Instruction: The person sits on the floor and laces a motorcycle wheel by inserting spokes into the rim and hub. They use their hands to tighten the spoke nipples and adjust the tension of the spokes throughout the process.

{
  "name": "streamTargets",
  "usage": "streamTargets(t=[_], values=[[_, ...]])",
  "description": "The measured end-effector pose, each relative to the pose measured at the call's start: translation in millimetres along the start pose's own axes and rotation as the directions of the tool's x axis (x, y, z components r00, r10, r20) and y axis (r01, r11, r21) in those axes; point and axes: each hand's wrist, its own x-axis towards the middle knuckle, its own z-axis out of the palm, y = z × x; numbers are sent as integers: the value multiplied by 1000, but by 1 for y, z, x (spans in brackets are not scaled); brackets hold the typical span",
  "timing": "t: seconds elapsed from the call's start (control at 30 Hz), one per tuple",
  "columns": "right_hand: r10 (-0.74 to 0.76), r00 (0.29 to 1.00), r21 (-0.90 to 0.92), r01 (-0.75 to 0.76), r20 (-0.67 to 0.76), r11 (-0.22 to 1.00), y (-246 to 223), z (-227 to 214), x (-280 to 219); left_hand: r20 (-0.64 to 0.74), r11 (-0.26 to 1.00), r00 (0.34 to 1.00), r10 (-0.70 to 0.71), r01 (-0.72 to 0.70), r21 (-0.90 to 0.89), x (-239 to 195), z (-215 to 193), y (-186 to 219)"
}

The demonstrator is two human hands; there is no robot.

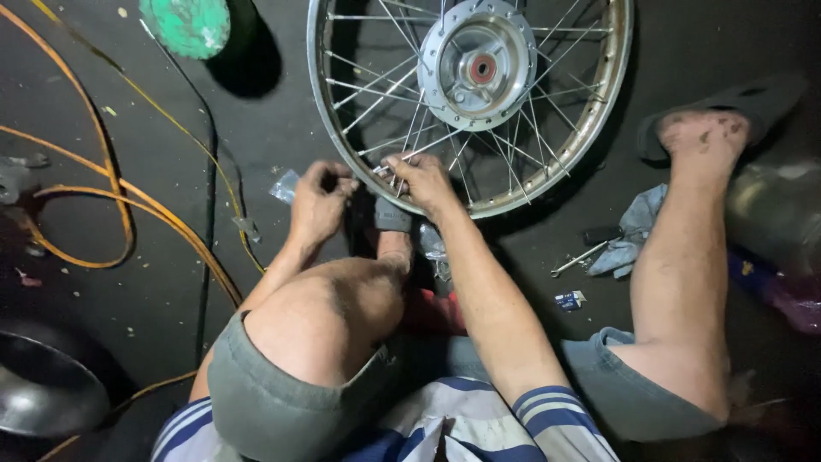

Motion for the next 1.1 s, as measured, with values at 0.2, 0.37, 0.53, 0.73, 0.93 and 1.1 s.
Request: streamTargets(t=[0.2, 0.37, 0.53, 0.73, 0.93, 1.1], values=[[63, 993, 56, -69, 97, 996, -19, 0, -8, -96, 970, 984, -152, 131, -203, -5, 53, -11], [2, 986, -96, 13, 164, 995, -15, -6, -4, -147, 973, 978, -146, 115, -199, 4, 47, -28], [-46, 987, -166, 71, 151, 983, -10, 0, -5, -190, 987, 979, -68, 39, -155, 13, 50, -52], [-148, 987, -339, 159, 58, 927, 13, -9, 7, -210, 985, 977, -22, -14, -171, 13, 51, -61], [-84, 987, -193, 110, 140, 975, -4, -9, -4, -254, 977, 966, -41, -14, -211, 8, 56, -56], [-6, 988, -204, 37, 153, 978, -15, -9, -11, -258, 969, 966, -22, -43, -245, 0, 54, -32]])
